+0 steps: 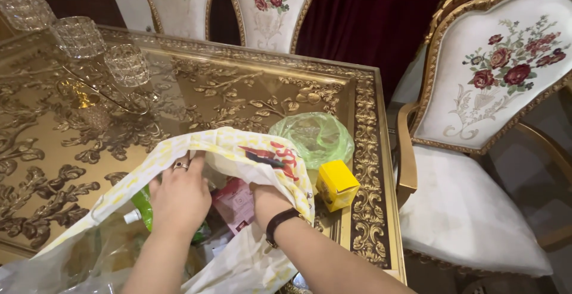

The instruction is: The recorder unboxes grocery items from a bag on a dining table and puts one item into a kitchen cabinet.

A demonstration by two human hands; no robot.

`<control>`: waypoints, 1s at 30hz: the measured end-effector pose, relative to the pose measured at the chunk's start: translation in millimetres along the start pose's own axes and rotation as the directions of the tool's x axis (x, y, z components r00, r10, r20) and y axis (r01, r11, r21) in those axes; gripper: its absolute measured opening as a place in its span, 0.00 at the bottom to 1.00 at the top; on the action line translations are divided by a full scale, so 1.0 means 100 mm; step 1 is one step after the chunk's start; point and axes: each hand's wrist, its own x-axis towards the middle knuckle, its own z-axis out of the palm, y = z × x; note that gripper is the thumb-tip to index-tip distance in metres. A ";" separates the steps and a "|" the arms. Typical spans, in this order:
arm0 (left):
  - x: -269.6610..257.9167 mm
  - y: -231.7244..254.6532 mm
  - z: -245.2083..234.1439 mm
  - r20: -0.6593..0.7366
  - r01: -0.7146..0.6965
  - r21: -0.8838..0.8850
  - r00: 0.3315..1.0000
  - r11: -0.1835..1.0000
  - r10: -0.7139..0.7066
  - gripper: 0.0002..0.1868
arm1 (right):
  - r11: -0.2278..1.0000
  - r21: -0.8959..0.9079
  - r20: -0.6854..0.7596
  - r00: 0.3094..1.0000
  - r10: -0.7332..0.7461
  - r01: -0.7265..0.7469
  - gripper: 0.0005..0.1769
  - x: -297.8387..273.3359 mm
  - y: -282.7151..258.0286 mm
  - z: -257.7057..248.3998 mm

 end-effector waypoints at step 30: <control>-0.07 -0.04 -0.03 0.069 -0.009 -0.002 0.998 1.000 0.009 0.33 | 0.890 0.154 0.194 0.897 0.398 -0.429 0.32 0.10 0.02 0.51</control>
